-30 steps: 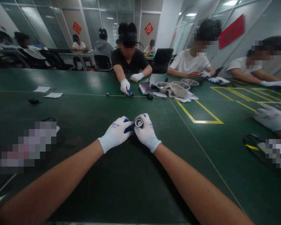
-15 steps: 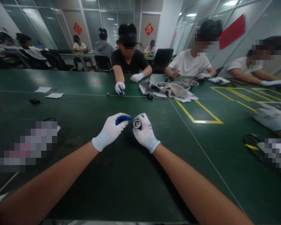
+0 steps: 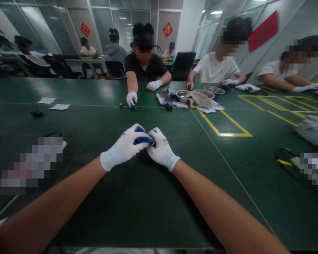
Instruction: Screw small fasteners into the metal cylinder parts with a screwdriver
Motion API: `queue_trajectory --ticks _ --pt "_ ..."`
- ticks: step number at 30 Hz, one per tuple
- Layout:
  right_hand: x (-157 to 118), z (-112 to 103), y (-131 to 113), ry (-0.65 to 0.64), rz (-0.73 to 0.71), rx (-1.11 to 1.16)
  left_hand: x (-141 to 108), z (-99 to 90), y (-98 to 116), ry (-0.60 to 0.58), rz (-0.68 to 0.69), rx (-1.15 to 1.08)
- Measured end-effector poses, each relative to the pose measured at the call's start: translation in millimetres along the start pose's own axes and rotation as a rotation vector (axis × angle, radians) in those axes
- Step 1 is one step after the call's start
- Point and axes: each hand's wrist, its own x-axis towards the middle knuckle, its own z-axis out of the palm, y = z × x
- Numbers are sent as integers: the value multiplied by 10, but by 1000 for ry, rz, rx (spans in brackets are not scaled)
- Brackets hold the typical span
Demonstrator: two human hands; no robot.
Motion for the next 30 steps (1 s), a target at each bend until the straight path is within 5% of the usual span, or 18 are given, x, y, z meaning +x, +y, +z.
queue_trajectory --ticks 5,15,24,30 --pt "-4 10 -16 -59 -26 5 17 -54 20 -103 19 51" --pt "-9 11 -20 -97 -41 33 8 32 -1 -52 66 239" --pt "-21 36 73 77 82 17 -34 241 -136 219 -29 -104" --pt "-77 123 156 147 53 72 -20 347 -205 212 -90 -188"
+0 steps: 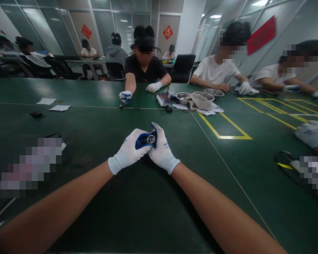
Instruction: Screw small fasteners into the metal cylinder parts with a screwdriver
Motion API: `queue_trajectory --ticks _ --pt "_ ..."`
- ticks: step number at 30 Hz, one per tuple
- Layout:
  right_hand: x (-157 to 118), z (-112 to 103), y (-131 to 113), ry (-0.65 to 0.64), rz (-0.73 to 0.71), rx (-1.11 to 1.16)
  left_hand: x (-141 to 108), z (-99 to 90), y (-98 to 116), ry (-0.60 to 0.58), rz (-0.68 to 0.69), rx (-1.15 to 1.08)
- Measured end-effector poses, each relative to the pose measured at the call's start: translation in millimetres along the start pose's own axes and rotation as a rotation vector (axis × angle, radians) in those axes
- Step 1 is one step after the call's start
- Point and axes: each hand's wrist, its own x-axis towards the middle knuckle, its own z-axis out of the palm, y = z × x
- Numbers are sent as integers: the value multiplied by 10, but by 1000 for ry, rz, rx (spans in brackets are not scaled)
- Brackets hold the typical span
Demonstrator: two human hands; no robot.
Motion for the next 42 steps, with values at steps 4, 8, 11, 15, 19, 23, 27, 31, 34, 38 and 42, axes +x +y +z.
queue_trajectory --ticks 4,8,11,15,19,23,27,31,34,38,42 --pt "-7 9 17 -14 -46 -55 0 -12 14 -28 22 -3" --pt "7 -6 -8 -10 -58 -84 -4 5 12 -39 49 4" --pt "17 -34 -48 30 -59 -129 -4 24 -4 3 65 25" --pt "25 -91 -63 50 -13 -125 16 -7 -75 104 49 69" --pt "31 -116 33 33 44 -120 57 -60 -194 172 18 116" --pt "125 -53 228 9 106 -175 62 -75 -241 298 26 102" --pt "428 78 469 0 150 -294 23 -97 -193 408 0 44" --pt "864 276 658 -107 146 -433 7 -114 -160 491 -92 26" --pt "1183 491 766 -228 159 -528 19 -107 -155 516 -147 10" --pt "1579 795 976 -286 177 -598 28 -90 -129 494 -198 -48" --pt "1948 999 1236 -284 210 -588 21 -67 -98 456 -247 -82"
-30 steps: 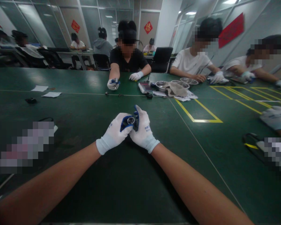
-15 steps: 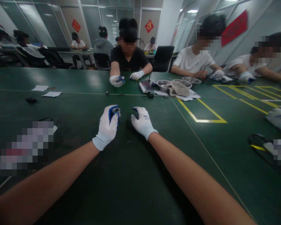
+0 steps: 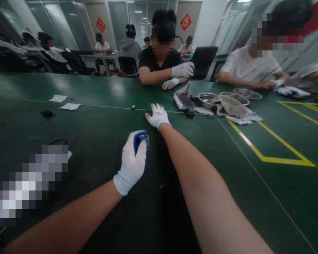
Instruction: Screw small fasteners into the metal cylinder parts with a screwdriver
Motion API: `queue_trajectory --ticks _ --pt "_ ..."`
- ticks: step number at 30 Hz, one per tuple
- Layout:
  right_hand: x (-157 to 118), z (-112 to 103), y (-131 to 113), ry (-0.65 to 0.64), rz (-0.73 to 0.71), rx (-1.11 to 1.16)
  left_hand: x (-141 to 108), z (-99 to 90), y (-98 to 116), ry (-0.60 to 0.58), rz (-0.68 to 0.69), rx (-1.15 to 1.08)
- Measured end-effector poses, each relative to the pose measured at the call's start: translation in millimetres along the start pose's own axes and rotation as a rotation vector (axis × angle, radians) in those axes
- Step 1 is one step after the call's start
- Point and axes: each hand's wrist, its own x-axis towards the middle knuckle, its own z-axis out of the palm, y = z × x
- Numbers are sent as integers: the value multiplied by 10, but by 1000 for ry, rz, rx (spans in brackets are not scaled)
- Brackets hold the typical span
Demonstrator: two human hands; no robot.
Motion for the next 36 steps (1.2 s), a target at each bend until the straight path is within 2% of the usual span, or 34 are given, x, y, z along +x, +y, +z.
queue_trajectory --ticks 3,5,9,13,20,22,24,27,30,32,36 --pt "223 49 27 -84 -37 -12 -4 29 0 -2 -6 -14" --pt "271 35 27 -170 -86 -25 4 48 -6 -12 -23 -27" --pt "86 -78 35 -237 -154 -25 36 60 -15 -6 -52 -35" --pt "-430 -238 93 -213 -240 15 77 55 -34 18 -81 -30" --pt "-1695 -601 73 -162 -425 161 139 119 -129 86 -103 -72" --pt "-1955 -674 56 -165 -427 172 152 130 -159 112 -110 -76" --pt "-2078 -709 72 -137 -391 201 171 123 -192 159 -125 -89" --pt "-1967 -705 159 -43 -276 293 220 84 -252 300 -193 -125" --pt "-1573 -655 239 -10 -153 380 271 38 -302 405 -305 -175" --pt "-1247 -596 227 -55 -125 377 283 21 -312 417 -325 -181" --pt "-685 -428 26 -200 -113 153 229 24 -261 334 -209 -155"
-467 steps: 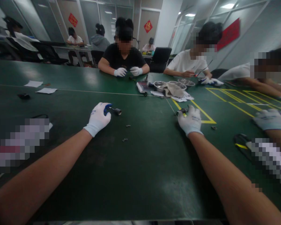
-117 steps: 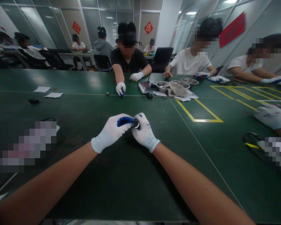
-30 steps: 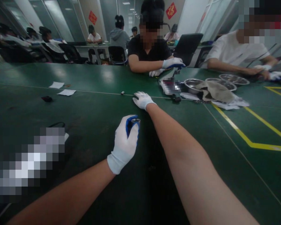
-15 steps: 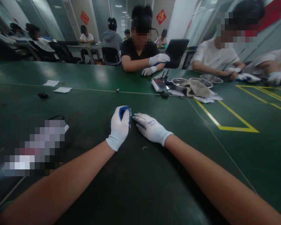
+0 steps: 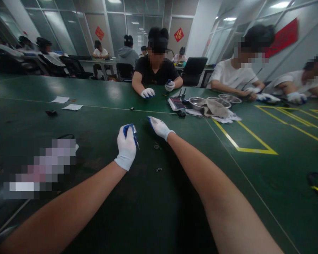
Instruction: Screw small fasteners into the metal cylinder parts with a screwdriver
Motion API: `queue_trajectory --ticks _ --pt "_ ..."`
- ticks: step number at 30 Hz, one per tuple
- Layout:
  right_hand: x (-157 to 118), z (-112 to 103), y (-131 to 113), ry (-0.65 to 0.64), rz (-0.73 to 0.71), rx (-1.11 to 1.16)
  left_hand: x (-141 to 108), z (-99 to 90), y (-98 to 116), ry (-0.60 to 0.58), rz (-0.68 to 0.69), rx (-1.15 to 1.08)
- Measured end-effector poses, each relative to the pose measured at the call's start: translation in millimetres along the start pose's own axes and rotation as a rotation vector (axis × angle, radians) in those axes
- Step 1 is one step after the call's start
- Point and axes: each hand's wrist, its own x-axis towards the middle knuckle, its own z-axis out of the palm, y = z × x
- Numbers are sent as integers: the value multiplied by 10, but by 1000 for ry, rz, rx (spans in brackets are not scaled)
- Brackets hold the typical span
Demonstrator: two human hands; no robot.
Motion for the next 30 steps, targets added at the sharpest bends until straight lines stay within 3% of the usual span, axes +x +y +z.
queue_trajectory --ticks 4,7,12,19,22,26,28,30 --pt "341 123 -169 -99 -8 -65 -81 -4 52 -93 108 15" --pt "352 156 -205 -176 -37 -132 -85 -2 58 -97 93 15" --pt "-100 54 -113 -275 -175 -227 -55 9 30 -63 43 9" --pt "-909 -120 -39 -251 -231 -105 -53 27 49 -105 87 21" --pt "-1160 -169 -78 -192 -239 4 -41 23 73 -90 59 28" --pt "-1432 -226 -158 80 -124 224 -34 14 108 -76 18 19" --pt "-1499 -238 -200 195 -53 219 -33 12 118 -80 -3 11" --pt "-1504 -231 -236 225 -16 132 -30 13 119 -94 -26 5"
